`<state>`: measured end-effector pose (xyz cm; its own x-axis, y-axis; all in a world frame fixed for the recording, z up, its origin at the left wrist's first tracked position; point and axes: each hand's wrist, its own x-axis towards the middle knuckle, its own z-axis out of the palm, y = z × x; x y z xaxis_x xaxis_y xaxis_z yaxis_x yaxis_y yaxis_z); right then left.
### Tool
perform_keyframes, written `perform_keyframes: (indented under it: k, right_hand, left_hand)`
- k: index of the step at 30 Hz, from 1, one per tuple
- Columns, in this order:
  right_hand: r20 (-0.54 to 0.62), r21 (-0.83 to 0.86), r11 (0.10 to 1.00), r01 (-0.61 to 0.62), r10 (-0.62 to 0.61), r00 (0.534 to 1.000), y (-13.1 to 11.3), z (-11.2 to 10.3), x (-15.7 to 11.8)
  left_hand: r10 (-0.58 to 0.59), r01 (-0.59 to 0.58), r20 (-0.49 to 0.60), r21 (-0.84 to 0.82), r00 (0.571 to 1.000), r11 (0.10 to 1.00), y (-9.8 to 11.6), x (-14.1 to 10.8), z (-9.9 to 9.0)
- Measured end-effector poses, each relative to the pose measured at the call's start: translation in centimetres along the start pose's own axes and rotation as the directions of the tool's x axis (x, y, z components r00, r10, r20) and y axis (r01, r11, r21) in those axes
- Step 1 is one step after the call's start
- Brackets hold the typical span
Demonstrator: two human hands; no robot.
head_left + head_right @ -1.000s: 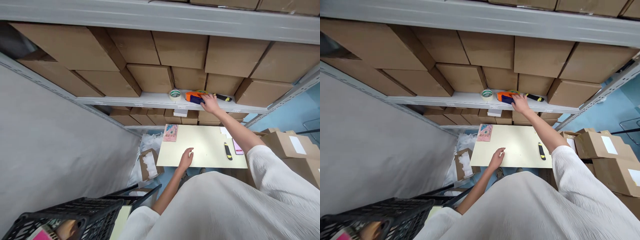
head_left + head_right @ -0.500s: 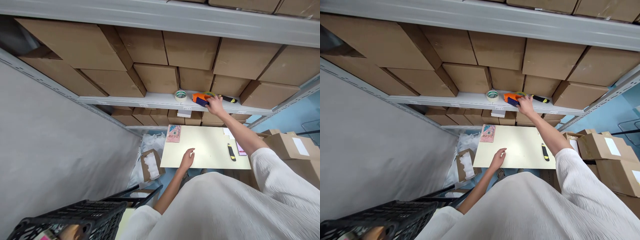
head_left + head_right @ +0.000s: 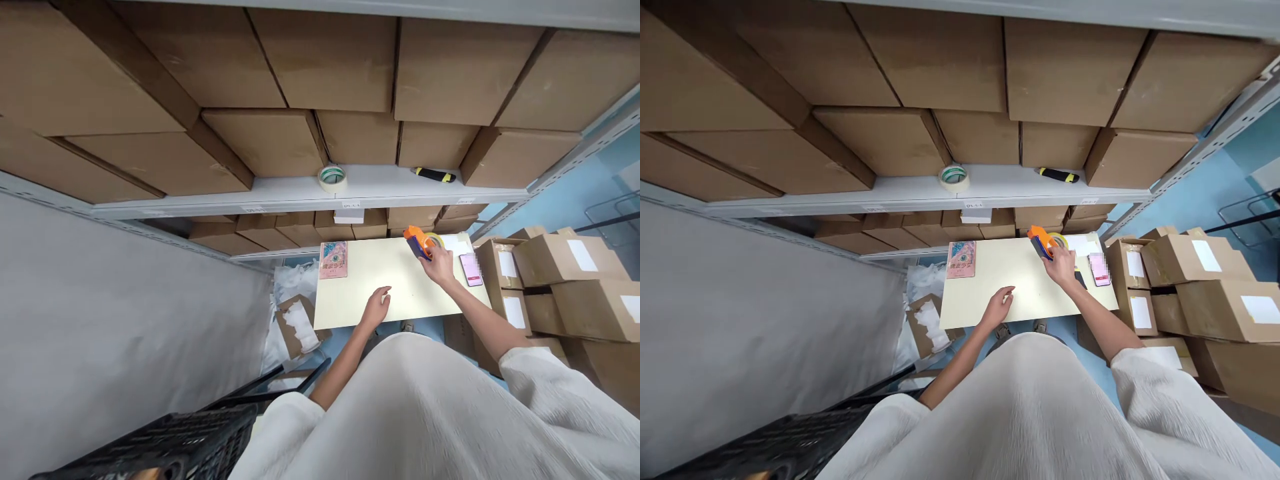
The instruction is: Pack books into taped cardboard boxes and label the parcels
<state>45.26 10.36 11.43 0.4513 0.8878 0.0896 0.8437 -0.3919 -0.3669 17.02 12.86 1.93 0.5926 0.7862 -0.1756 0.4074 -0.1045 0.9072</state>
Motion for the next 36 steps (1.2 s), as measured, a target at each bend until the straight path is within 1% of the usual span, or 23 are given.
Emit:
perform_keyframes:
  k: [2, 4, 6, 8, 11, 15, 20, 24, 26, 28, 33, 36]
  right_hand:
    - [0.078, -0.033, 0.992, -0.124, 0.126, 0.989, 1.7, 2.1, -1.5]
    - [0.142, -0.063, 0.971, -0.229, 0.236, 0.961, 3.1, 4.1, -2.8]
    - [0.190, -0.075, 0.954, -0.290, 0.299, 0.935, 4.3, 5.9, -4.2]
    - [0.220, -0.072, 0.946, -0.317, 0.325, 0.920, 5.3, 7.4, -5.4]
    - [0.223, -0.061, 0.941, -0.332, 0.337, 0.915, 6.6, 9.3, -7.0]
    - [0.213, -0.044, 0.936, -0.349, 0.350, 0.912, 8.1, 10.9, -7.9]
    - [0.213, -0.035, 0.926, -0.375, 0.374, 0.903, 9.4, 11.4, -7.7]
    - [0.259, -0.086, 0.915, -0.394, 0.402, 0.878, 9.5, 11.3, -7.3]
    - [0.272, -0.099, 0.915, -0.390, 0.402, 0.874, 9.4, 11.2, -7.2]
    - [0.261, -0.085, 0.921, -0.380, 0.389, 0.884, 9.4, 10.8, -7.2]
    - [0.169, -0.027, 0.940, -0.340, 0.340, 0.925, 9.4, 9.1, -6.4]
    - [0.151, 0.020, 0.965, -0.260, 0.254, 0.955, 8.8, 7.8, -5.0]
  left_hand:
    - [-0.004, 0.004, 0.027, 0.012, 1.000, 1.000, 0.1, -0.1, 0.6]
    - [-0.013, 0.012, 0.047, 0.027, 0.999, 1.000, 0.1, -0.4, 1.2]
    - [-0.023, 0.021, 0.054, 0.045, 0.998, 0.999, 0.0, -0.8, 1.7]
    - [-0.034, 0.031, 0.055, 0.061, 0.998, 0.998, -0.3, -1.4, 2.1]
    - [-0.059, 0.055, 0.057, 0.075, 0.997, 0.996, -0.5, -2.2, 2.5]
    - [-0.092, 0.086, 0.064, 0.090, 0.994, 0.992, -0.6, -2.9, 2.7]
    - [-0.098, 0.092, 0.058, 0.095, 0.993, 0.991, -0.2, -2.8, 2.9]
    - [-0.096, 0.090, 0.057, 0.094, 0.994, 0.991, 0.3, -2.4, 3.1]
    - [-0.095, 0.089, 0.054, 0.094, 0.994, 0.992, 0.5, -2.2, 3.1]
    - [-0.091, 0.087, 0.040, 0.090, 0.995, 0.992, 0.7, -2.0, 3.1]
    - [-0.073, 0.074, -0.017, 0.078, 0.997, 0.994, 0.9, -1.3, 2.9]
    - [-0.064, 0.069, -0.068, 0.079, 0.996, 0.994, 1.3, -0.7, 2.6]
